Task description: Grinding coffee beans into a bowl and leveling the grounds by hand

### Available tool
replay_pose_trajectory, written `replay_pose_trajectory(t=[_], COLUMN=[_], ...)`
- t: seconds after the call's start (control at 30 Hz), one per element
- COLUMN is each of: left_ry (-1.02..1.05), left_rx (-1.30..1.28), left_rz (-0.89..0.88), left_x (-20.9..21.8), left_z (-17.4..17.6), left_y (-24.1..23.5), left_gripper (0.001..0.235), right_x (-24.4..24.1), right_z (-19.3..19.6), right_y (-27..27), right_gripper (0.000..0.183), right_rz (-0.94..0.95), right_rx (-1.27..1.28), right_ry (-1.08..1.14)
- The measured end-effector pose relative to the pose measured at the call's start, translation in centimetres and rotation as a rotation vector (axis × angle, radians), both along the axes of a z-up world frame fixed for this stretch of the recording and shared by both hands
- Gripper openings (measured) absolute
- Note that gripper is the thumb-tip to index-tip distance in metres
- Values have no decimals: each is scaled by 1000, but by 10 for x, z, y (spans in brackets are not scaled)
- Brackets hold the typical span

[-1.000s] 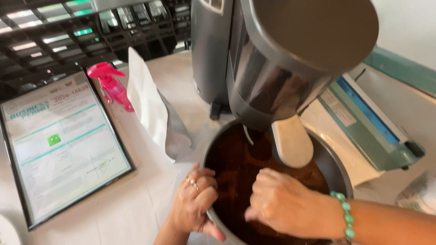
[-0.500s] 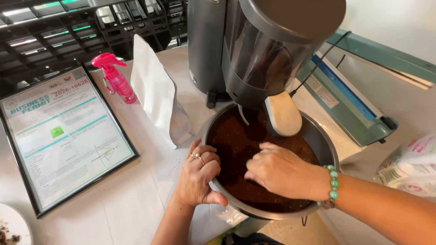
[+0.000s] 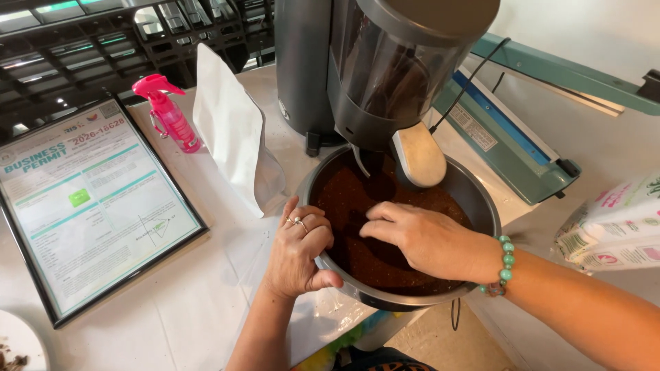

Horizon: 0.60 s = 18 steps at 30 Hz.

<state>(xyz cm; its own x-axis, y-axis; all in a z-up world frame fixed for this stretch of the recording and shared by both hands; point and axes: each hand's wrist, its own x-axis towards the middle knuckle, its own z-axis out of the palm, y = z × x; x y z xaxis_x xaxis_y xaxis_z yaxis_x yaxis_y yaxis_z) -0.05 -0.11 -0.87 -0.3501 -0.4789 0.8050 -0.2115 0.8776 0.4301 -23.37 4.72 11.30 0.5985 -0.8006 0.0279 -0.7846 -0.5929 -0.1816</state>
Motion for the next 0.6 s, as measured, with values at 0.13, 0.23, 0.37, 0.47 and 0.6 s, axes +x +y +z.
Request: replay_pose_trajectory(t=[0.13, 0.23, 0.37, 0.47, 0.6], left_ry=[-21, -2, 7, 20, 3], left_rx=[13, 30, 55, 64, 65], left_rz=[-13, -27, -32, -38, -47], left_x=[1, 1, 1, 0, 1], left_z=[-2, -2, -2, -2, -4], left_y=[-1, -1, 1, 1, 0], left_gripper=[77, 77, 76, 76, 76], right_x=[-4, -14, -6, -13, -29], right_z=[-3, -18, 10, 15, -8], right_y=[3, 1, 18, 18, 14], right_gripper=[26, 39, 18, 23, 32], right_rz=[-21, 4, -25, -49, -15], right_rx=[49, -50, -26, 58, -11], right_ry=[-82, 3, 97, -1, 61])
